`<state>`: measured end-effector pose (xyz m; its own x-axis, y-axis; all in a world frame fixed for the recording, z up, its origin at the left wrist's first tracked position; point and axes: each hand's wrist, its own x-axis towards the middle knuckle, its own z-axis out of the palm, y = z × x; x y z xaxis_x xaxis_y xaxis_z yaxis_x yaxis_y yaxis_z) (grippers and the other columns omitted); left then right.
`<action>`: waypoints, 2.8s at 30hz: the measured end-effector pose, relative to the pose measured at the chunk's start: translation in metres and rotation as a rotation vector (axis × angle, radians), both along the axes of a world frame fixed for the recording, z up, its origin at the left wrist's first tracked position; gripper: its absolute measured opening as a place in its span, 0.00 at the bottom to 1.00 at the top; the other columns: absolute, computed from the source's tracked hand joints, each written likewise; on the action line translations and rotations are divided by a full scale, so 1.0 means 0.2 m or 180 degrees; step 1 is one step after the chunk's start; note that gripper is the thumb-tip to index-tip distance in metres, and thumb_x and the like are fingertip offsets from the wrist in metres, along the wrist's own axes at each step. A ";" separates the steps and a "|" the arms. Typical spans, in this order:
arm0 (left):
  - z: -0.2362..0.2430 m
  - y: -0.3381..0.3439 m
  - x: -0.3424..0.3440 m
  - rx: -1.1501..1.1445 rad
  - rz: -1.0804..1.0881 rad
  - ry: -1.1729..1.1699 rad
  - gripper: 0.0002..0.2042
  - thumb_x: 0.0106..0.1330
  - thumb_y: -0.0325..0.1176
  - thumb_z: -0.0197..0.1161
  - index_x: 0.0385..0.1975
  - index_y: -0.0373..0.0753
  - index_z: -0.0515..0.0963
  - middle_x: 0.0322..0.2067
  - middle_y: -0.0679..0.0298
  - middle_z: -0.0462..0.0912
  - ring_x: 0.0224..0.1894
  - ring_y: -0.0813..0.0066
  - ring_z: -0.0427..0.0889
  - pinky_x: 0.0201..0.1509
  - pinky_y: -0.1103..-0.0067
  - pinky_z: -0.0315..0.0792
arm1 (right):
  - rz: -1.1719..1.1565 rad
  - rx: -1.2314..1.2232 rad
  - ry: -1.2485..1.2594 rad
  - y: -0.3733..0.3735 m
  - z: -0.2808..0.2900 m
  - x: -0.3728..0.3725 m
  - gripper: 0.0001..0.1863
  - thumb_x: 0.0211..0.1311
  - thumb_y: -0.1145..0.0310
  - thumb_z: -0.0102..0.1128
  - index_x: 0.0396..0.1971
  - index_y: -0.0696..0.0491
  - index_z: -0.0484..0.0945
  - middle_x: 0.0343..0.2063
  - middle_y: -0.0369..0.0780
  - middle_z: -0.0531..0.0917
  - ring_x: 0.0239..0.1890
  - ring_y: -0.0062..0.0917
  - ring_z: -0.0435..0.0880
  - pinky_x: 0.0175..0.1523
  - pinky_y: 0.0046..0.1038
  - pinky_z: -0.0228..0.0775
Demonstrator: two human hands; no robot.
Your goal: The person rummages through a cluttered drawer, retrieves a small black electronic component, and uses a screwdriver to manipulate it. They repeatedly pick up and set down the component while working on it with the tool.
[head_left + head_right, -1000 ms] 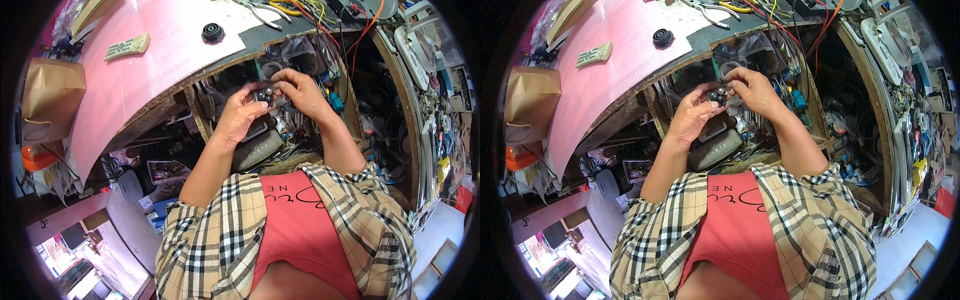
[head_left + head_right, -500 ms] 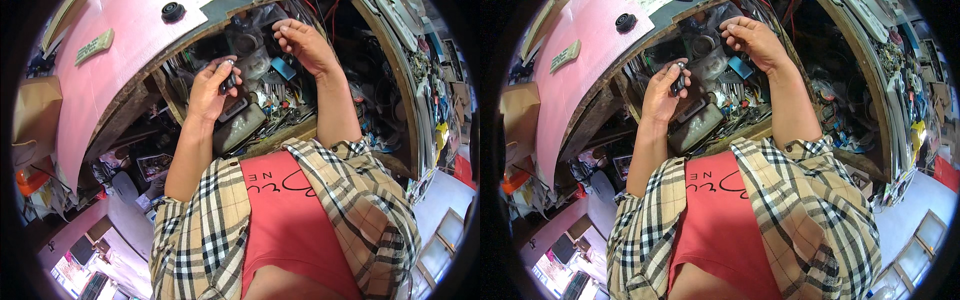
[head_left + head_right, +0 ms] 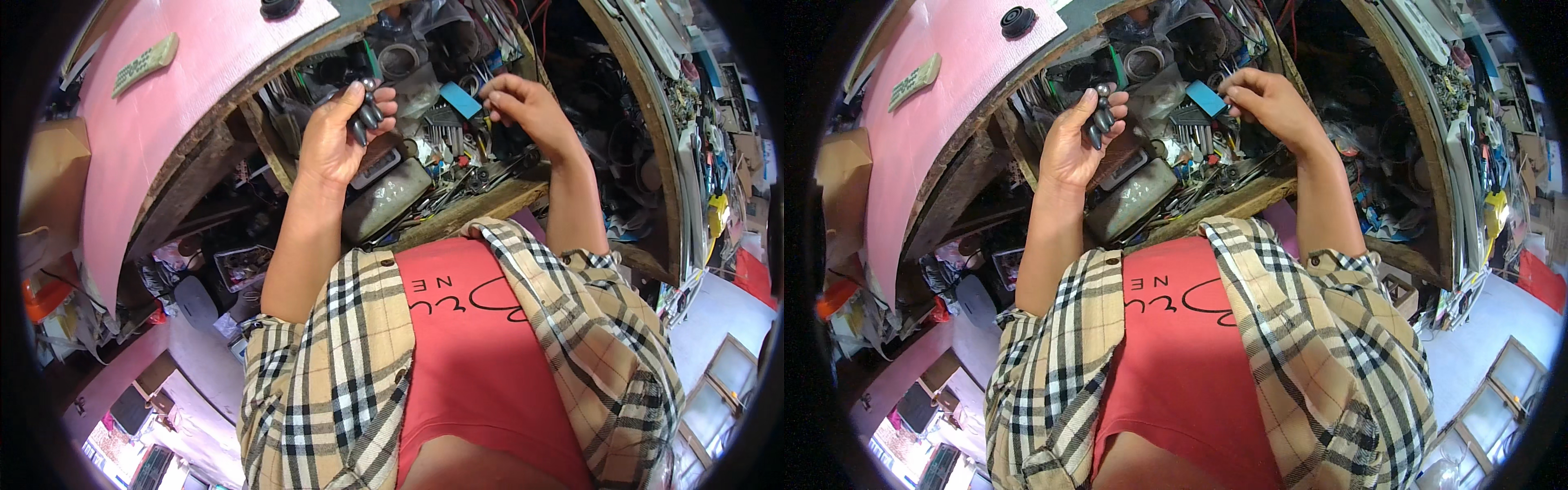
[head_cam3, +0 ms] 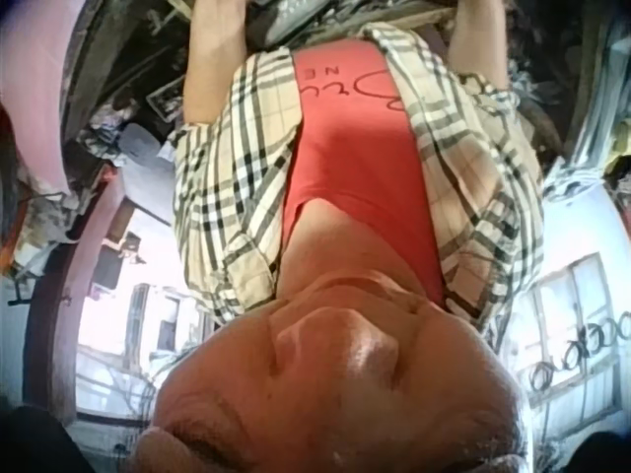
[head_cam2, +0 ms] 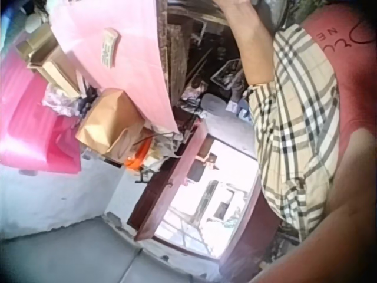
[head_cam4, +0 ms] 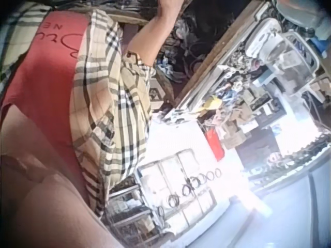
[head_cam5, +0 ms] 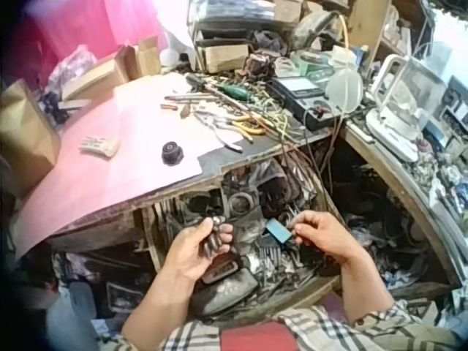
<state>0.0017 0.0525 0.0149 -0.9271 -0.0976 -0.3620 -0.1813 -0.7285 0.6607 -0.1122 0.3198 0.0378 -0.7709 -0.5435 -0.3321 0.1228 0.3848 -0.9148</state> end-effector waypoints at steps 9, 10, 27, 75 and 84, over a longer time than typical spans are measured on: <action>0.00 0.00 -0.01 0.0355 0.0031 0.0015 0.18 0.68 0.31 0.59 0.49 0.23 0.71 0.49 0.46 0.78 0.49 0.59 0.81 0.53 0.69 0.79 | -0.0129 0.0597 0.0407 0.13 0.05 0.11 0.09 0.64 0.72 0.55 0.40 0.60 0.78 0.28 0.33 0.79 0.31 0.15 0.76 0.39 0.20 0.69; 0.01 0.01 0.00 0.0377 0.0052 0.0002 0.17 0.68 0.31 0.59 0.49 0.23 0.71 0.49 0.45 0.78 0.49 0.59 0.81 0.53 0.69 0.79 | -0.0148 0.0676 0.0450 0.15 0.05 0.10 0.09 0.63 0.72 0.55 0.39 0.60 0.78 0.28 0.33 0.80 0.31 0.15 0.76 0.39 0.20 0.69; -0.03 0.00 0.00 0.0108 -0.0232 0.0019 0.17 0.67 0.35 0.60 0.48 0.28 0.73 0.44 0.50 0.81 0.42 0.66 0.84 0.43 0.74 0.81 | 0.2463 0.2818 0.2205 -0.10 -0.22 0.18 0.11 0.55 0.63 0.59 0.26 0.56 0.83 0.26 0.48 0.84 0.32 0.44 0.84 0.37 0.40 0.76; -0.07 0.05 -0.01 0.1117 -0.0806 0.0018 0.26 0.73 0.47 0.46 0.55 0.26 0.68 0.50 0.43 0.74 0.50 0.51 0.79 0.52 0.59 0.78 | 0.0750 0.0909 0.1829 -0.25 0.34 0.22 0.12 0.62 0.65 0.60 0.39 0.57 0.74 0.24 0.45 0.80 0.24 0.31 0.77 0.31 0.29 0.69; -0.09 0.04 -0.02 0.1139 -0.0821 0.0055 0.26 0.73 0.48 0.45 0.54 0.26 0.69 0.45 0.43 0.77 0.47 0.52 0.81 0.46 0.61 0.81 | 0.0471 0.0536 0.1782 -0.27 0.37 0.23 0.14 0.62 0.67 0.60 0.46 0.55 0.76 0.23 0.40 0.79 0.24 0.22 0.76 0.30 0.25 0.69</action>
<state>-0.0023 0.0600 -0.0040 -0.9108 0.2666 -0.3153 -0.3785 -0.8442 0.3795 -0.0664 0.2649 0.1114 -0.7736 -0.6336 0.0118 -0.4259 0.5061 -0.7500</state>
